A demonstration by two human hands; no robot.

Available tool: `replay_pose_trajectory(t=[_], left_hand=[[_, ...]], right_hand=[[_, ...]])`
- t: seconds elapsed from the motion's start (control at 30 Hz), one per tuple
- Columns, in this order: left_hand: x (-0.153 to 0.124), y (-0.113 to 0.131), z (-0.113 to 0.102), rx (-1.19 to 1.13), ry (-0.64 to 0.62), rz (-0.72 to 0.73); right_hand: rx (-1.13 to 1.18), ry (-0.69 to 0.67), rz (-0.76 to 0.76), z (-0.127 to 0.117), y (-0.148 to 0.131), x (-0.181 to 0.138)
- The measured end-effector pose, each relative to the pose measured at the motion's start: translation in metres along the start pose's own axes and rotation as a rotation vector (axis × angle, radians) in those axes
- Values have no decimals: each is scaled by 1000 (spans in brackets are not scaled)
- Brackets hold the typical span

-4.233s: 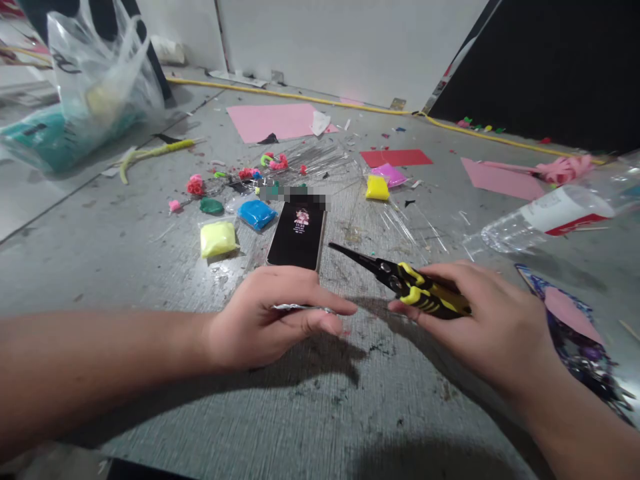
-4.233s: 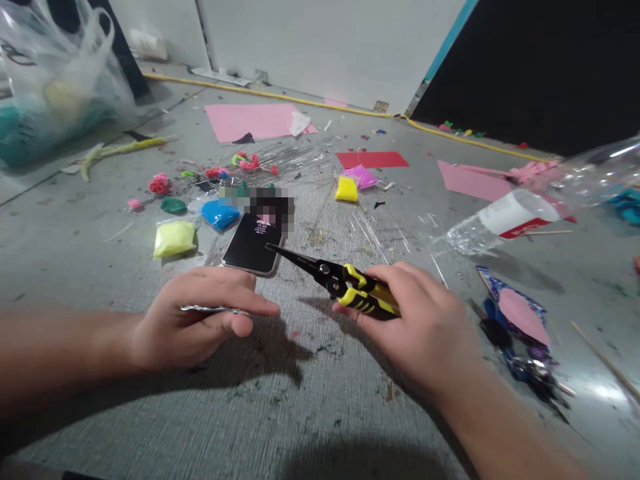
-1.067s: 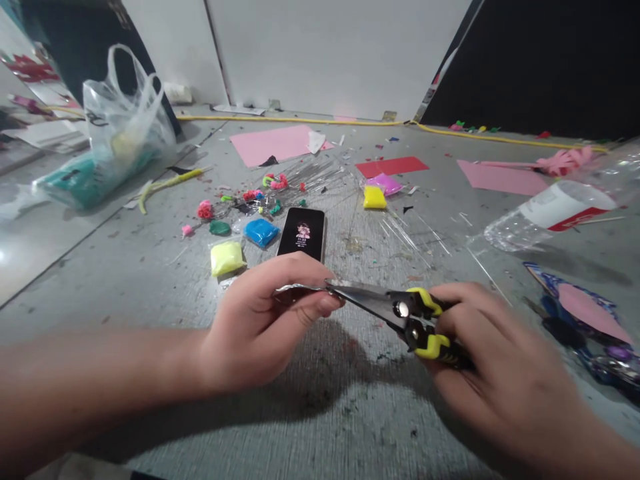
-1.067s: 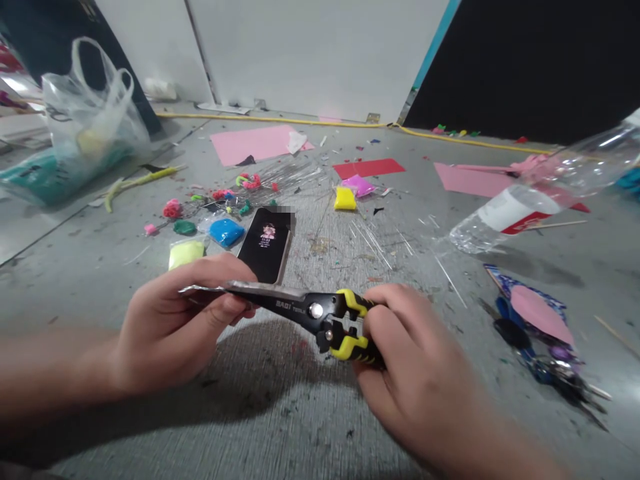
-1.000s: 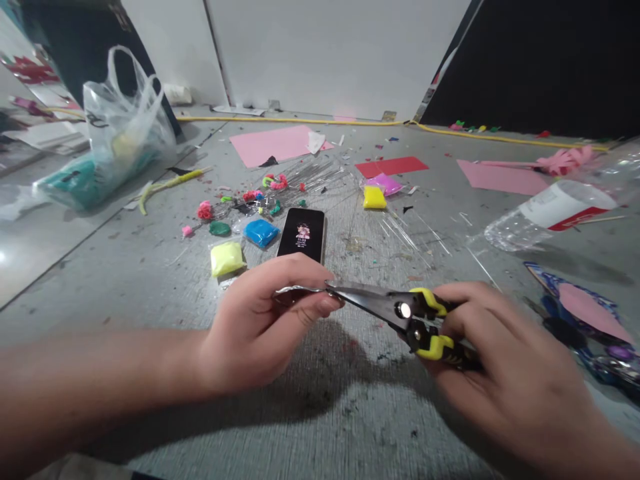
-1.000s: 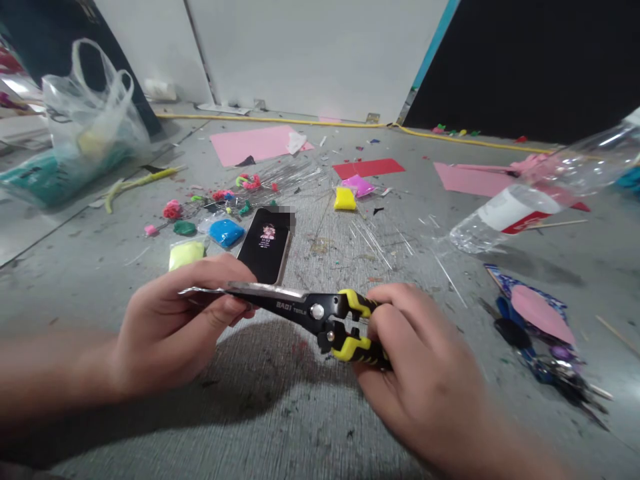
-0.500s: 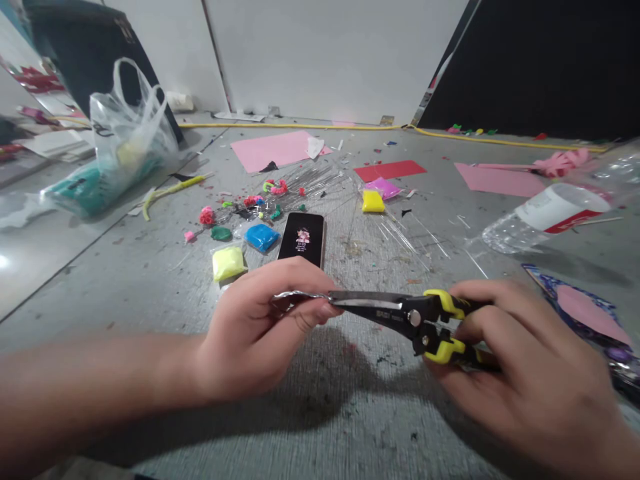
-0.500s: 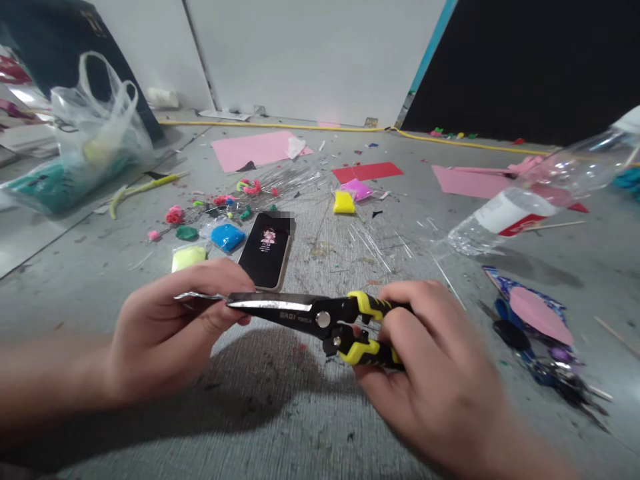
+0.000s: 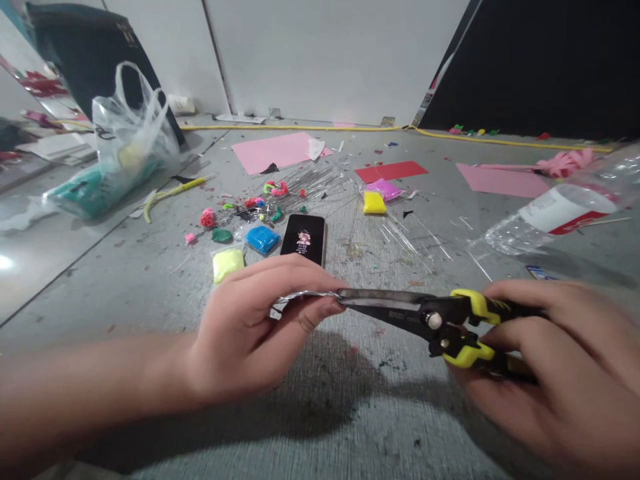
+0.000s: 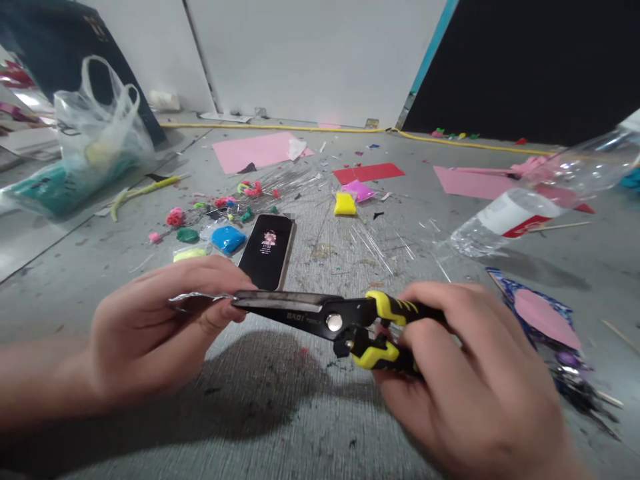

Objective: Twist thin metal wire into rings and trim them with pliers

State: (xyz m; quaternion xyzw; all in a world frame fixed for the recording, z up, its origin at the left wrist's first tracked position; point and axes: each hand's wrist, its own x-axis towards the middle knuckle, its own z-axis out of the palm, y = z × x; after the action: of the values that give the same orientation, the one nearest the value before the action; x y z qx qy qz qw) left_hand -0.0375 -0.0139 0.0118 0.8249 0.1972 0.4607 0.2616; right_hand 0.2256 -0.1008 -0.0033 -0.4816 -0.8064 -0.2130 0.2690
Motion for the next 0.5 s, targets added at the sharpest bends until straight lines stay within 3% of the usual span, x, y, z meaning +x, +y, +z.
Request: replay_pose_trajectory(t=[0.17,0.37,0.5], left_hand=[[3,-1,-1,35,-35,19],[1,-1,10,-69,99,-263],[-1,0,11,-90,111,-273]], right_hand=[[-13,-3,-43,0,6,-3],[-117,-22,-76,8,6,-2],[-120,-29,-87,9,8,-2]])
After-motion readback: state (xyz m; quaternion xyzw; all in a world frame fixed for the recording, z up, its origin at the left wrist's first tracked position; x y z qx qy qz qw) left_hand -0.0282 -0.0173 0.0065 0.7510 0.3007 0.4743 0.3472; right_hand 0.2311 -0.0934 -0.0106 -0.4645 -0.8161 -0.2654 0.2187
